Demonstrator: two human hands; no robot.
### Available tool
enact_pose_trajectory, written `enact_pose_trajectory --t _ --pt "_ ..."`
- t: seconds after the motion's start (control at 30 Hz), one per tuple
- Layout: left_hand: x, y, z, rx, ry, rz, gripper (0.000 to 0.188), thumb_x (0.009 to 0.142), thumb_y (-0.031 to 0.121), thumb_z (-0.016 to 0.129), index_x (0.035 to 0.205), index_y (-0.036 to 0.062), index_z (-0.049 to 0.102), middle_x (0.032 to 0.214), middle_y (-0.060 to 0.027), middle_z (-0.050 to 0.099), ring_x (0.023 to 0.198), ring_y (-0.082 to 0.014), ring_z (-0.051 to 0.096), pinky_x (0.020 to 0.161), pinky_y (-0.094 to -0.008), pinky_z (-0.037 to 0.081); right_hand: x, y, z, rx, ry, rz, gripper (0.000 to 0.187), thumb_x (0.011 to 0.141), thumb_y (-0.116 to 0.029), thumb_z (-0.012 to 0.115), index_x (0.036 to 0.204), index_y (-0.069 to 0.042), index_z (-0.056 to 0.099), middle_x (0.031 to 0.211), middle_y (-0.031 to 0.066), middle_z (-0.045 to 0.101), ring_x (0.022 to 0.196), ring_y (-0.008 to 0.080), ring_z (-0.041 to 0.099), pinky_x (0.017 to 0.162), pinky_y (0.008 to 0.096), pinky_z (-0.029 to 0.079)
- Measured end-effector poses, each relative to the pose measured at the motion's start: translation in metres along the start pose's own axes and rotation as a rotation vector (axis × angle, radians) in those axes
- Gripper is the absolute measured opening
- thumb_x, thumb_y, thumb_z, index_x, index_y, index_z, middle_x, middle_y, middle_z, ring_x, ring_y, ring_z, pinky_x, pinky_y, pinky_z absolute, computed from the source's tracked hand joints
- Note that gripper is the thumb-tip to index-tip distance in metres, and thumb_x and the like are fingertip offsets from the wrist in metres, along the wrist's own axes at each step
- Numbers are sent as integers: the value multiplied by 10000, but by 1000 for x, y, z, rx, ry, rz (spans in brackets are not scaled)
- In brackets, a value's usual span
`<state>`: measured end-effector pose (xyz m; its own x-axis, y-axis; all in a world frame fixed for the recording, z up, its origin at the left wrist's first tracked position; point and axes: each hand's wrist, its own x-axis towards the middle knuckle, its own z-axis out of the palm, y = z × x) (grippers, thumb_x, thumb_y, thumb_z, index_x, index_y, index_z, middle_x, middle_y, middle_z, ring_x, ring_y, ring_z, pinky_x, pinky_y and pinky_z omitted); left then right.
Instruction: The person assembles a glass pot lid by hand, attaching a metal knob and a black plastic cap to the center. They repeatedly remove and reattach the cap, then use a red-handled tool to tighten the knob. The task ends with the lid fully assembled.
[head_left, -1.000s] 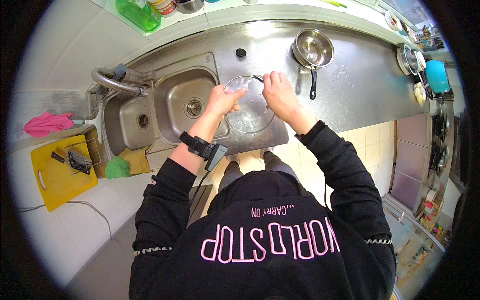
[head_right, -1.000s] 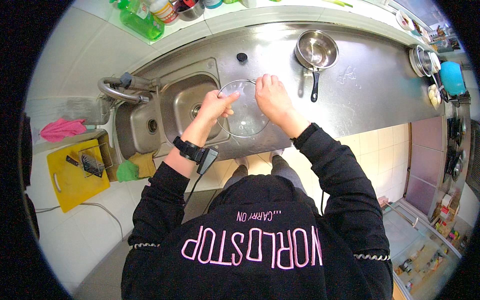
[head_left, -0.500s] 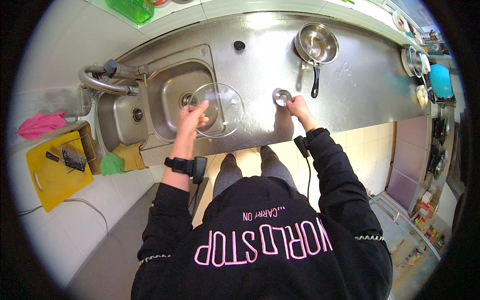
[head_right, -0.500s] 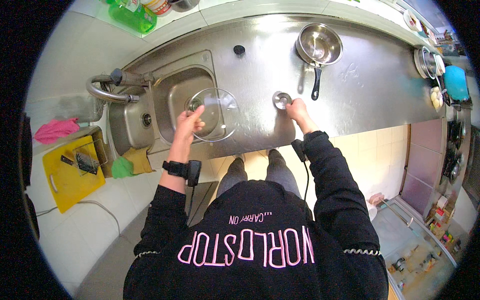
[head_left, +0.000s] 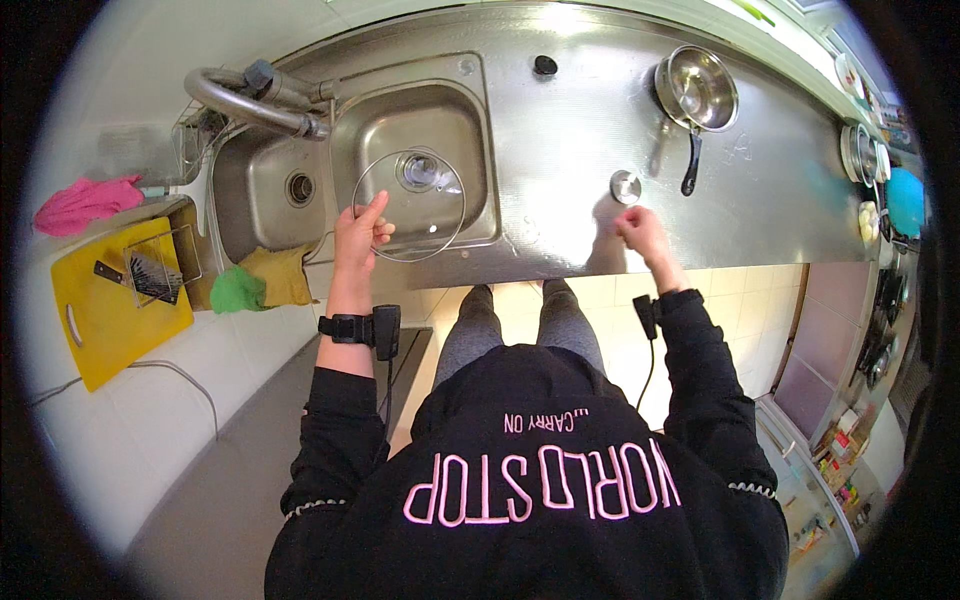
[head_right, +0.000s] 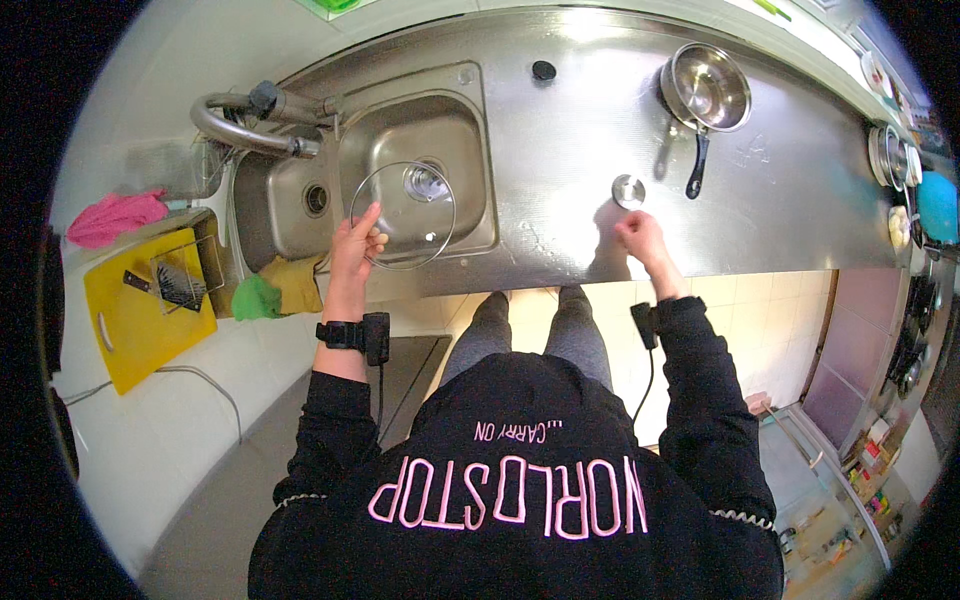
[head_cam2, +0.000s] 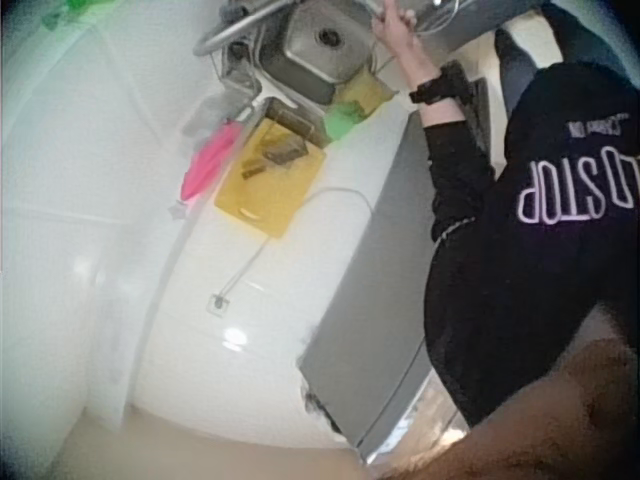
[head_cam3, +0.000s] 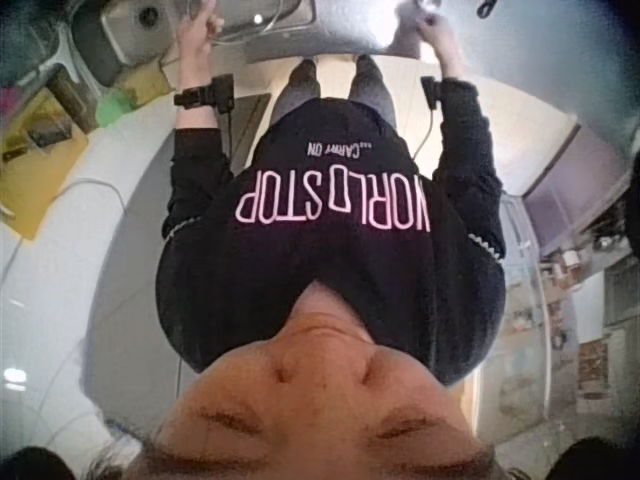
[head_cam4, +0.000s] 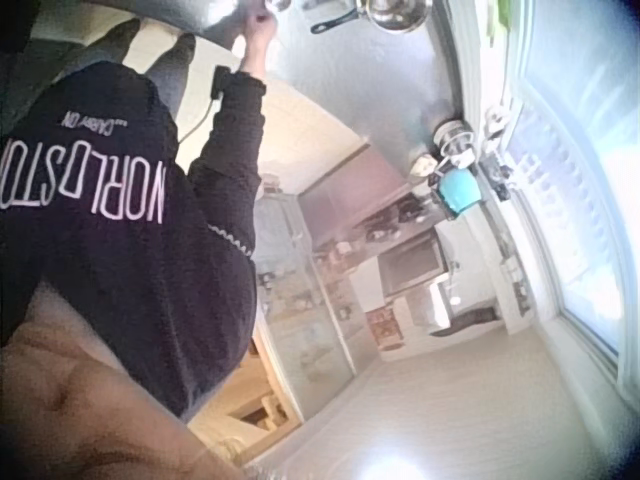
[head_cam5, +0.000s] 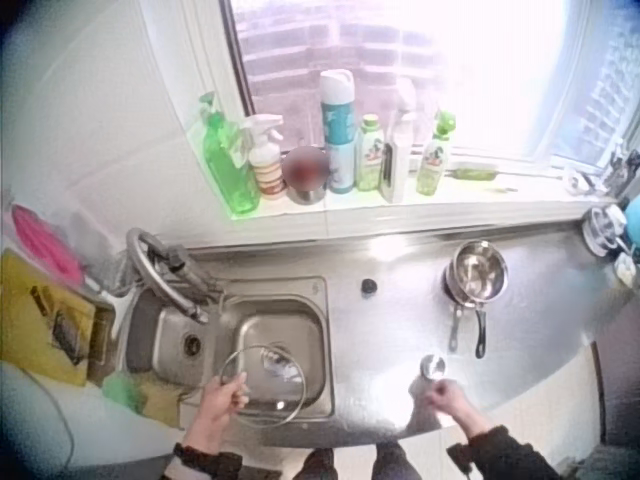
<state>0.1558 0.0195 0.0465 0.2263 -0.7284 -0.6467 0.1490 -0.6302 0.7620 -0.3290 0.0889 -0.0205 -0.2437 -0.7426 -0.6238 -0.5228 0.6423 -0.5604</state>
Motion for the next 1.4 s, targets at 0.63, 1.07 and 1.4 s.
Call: enact_pose_trajectory --t 0.63,1.07,1.4 --pt "-3 -5 -60 -59 -68 -24 429 822 340 873 874 111 513 714 -22 608 575 -142 647 513 -250 487 -70 -118 225 -696 -203 -729 214 987 -189 567 1049 0 486 1007 201 625 959 373 657 813 450 562" --pt "-32 30 11 -37 -195 239 386 850 154 840 919 61 472 772 -54 624 644 -129 656 566 -270 525 -91 -185 134 169 170 -458 156 1012 -128 600 1044 11 664 744 116 664 681 235 638 642 345 503" --pt "-110 76 120 -14 -303 617 373 876 67 796 931 30 430 763 -16 549 658 -82 554 591 -251 467 -147 -245 53 385 231 -603 84 986 -80 669 982 -14 617 817 -24 601 721 49 505 649 216 430"
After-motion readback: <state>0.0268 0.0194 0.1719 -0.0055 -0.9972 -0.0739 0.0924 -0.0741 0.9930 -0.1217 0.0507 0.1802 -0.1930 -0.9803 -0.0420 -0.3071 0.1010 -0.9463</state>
